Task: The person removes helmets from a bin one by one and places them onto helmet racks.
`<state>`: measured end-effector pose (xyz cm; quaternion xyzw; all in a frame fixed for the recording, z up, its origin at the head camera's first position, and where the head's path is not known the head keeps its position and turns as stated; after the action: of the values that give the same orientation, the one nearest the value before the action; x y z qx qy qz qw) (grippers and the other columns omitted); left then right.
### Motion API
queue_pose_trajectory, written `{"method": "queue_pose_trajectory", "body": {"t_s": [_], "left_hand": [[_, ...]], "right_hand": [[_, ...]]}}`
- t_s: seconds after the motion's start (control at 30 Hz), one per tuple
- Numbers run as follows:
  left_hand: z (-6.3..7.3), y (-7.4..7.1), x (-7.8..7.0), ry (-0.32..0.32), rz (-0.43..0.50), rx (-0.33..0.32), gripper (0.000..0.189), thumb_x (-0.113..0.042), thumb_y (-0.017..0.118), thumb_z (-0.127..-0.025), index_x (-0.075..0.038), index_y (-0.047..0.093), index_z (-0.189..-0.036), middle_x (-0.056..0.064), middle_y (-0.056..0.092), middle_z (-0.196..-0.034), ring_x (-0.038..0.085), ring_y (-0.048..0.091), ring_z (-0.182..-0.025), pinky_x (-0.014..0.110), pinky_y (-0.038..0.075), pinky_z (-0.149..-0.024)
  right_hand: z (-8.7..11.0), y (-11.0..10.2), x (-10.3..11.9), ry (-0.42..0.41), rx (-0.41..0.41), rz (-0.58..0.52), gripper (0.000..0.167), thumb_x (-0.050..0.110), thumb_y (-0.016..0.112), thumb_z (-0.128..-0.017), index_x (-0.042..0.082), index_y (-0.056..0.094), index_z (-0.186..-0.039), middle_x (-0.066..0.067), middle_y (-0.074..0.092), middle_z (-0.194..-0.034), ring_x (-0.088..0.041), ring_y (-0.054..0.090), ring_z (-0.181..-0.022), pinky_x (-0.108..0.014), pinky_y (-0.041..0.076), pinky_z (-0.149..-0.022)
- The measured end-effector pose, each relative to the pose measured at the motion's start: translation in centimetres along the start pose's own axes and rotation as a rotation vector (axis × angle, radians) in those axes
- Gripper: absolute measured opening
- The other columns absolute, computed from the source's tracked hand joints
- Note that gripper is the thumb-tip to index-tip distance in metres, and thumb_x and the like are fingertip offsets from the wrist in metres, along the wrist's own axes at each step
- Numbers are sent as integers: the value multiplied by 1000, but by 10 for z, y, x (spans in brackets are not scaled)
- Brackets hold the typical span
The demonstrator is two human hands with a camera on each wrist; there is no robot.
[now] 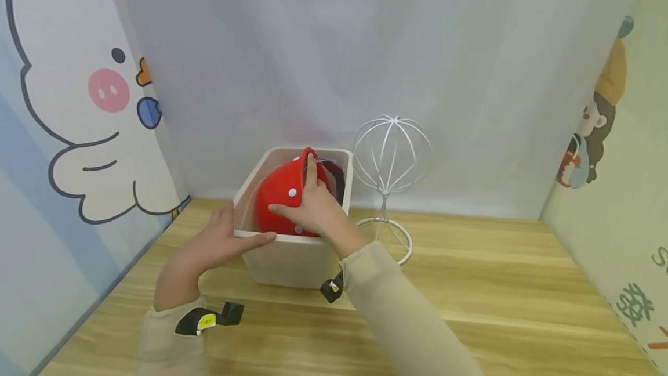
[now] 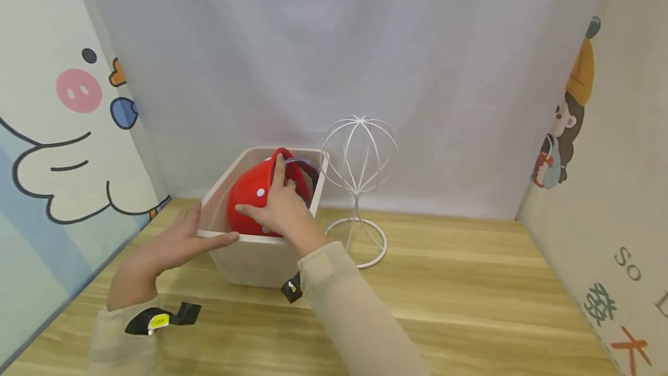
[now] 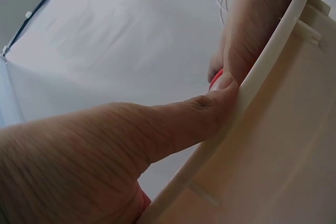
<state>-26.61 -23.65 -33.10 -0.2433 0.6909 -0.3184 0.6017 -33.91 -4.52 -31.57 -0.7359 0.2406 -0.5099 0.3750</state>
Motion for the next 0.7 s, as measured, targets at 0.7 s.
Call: {"method": "queue_pose_trajectory", "body": {"t_s": [0.7], "left_hand": [[1, -3, -1, -53, -28, 18, 113, -64, 72, -81, -3, 13, -157, 26, 27, -150, 45, 34, -131, 59, 54, -88]], "right_hand": [[0, 1, 3, -47, 97, -27, 96, 45, 74, -90, 34, 9, -160, -14, 65, -126, -29, 67, -108, -47, 57, -89]]}}
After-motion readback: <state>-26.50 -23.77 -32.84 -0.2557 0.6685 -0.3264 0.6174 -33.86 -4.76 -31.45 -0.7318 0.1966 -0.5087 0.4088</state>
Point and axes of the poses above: each hand's wrist, its own z-axis away from the middle knuckle, its own y-axis out of the palm, x = y × z, the point moved 3 cm from there along -z, towards the middle knuckle
